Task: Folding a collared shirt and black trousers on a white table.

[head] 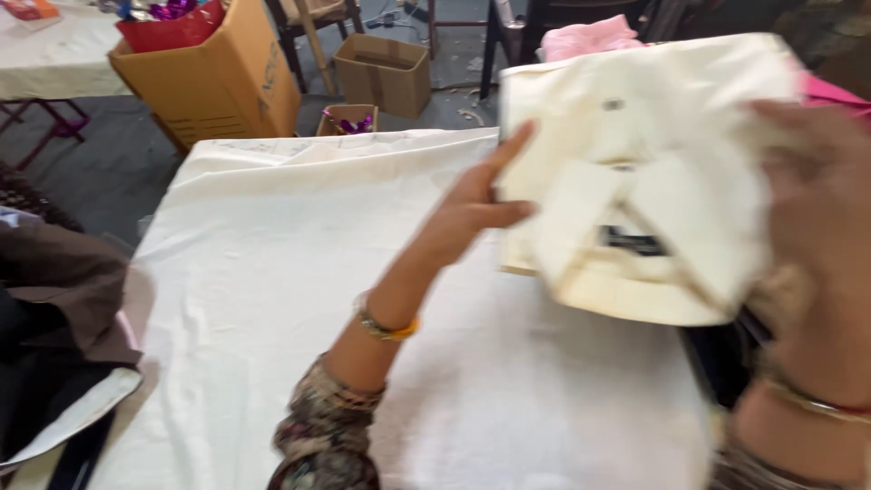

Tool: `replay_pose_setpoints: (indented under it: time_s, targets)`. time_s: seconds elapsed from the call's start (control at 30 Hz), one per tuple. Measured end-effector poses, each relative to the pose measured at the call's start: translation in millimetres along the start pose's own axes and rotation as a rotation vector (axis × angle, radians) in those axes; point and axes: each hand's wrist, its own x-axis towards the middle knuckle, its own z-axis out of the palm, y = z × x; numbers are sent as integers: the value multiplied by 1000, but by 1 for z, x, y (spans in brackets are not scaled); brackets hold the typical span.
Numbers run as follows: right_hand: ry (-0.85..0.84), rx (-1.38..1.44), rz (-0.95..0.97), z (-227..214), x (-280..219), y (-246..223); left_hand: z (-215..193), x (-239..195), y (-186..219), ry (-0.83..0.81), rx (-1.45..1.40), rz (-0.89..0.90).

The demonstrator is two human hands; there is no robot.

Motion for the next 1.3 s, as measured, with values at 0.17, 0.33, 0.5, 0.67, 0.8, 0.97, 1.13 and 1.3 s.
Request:
replay_pose_setpoints:
  time_s: [0.17,0.33,0.5,0.67,0.8,0.97,1.13,1.3]
  targets:
    - [-112,25,24,188,28,16,-120,-61,-24,225,-6,-214]
    - [-265,-63,41,325,31,39,-203,-89,-97,399,123,-476]
    - [-234,156,7,404,35,13,-288,-101,-117,436,322,-471]
    - [-147,259,-35,466,53,-39,-360,-102,-60,511,537,-468]
    - [12,453,-143,504,68,-84,-403,-101,-15,524,582,-282]
    - [56,574,-94,561,87,-82,-462,-110,-42,654,562,-268]
    - [-386,293,198,628,63,-13,-524,-153,-159,875,990,-479]
    - [-498,361,390,607,54,-40,-510,-169,-171,1067,854,-643]
